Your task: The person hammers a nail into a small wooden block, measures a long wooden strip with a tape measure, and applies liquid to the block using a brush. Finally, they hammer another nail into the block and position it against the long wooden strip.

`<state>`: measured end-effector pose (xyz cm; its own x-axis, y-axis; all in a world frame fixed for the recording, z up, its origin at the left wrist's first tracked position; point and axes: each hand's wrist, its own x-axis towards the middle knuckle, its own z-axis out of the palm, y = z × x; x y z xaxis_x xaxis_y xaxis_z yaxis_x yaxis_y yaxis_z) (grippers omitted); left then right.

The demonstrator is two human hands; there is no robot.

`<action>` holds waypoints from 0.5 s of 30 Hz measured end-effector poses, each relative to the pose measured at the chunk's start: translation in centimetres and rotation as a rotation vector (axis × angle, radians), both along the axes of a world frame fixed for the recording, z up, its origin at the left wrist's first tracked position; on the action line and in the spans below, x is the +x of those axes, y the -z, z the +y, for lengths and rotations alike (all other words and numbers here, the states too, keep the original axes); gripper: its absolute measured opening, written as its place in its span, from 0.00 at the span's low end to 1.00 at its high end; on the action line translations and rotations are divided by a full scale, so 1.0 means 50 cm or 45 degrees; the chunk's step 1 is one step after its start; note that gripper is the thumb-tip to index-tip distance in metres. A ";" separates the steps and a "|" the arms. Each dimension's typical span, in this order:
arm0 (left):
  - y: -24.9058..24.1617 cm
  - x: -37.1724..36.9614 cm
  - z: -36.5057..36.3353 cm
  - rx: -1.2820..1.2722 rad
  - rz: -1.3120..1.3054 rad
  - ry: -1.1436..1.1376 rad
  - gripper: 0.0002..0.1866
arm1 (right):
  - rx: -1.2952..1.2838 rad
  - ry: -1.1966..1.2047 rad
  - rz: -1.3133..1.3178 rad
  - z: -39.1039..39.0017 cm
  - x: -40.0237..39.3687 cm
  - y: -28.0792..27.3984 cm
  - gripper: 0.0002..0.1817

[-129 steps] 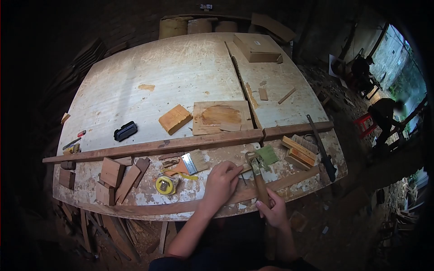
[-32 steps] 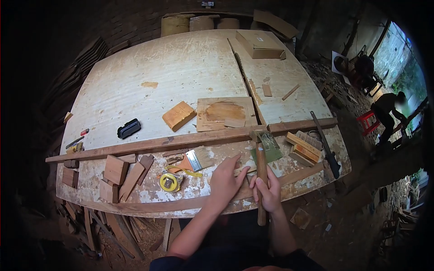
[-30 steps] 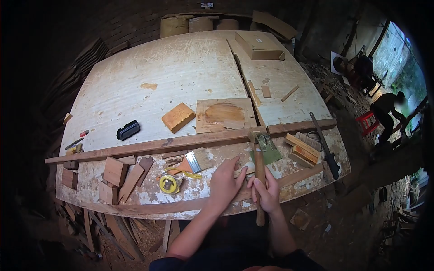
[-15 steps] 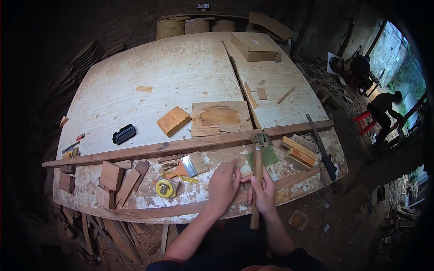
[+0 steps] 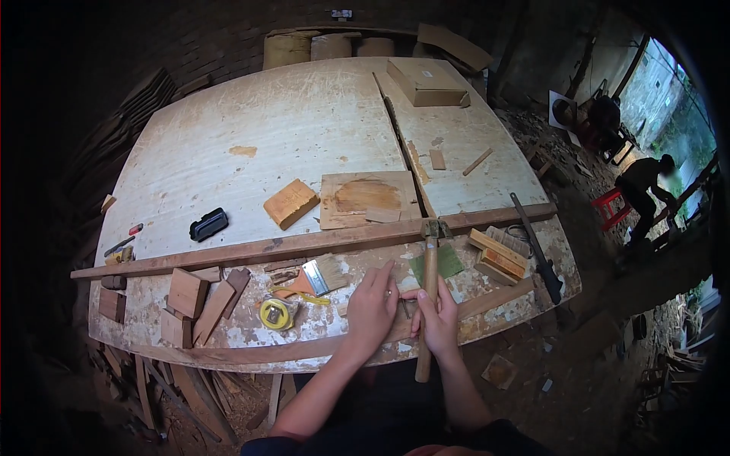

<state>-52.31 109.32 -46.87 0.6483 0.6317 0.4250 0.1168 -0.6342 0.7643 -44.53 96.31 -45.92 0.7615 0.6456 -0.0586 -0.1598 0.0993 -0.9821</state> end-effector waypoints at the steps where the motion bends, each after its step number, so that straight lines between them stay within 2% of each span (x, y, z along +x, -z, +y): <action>1: -0.001 -0.002 -0.001 -0.013 0.010 -0.003 0.21 | 0.000 0.000 0.010 -0.001 -0.002 0.002 0.29; 15: 0.002 -0.012 0.003 -0.025 -0.043 -0.069 0.19 | -0.023 -0.017 -0.007 0.007 -0.008 -0.001 0.27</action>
<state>-52.94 109.46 -46.95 0.5983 0.6739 0.4335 0.1247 -0.6127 0.7804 -44.93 96.68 -45.89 0.7531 0.6546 -0.0660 -0.1555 0.0797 -0.9846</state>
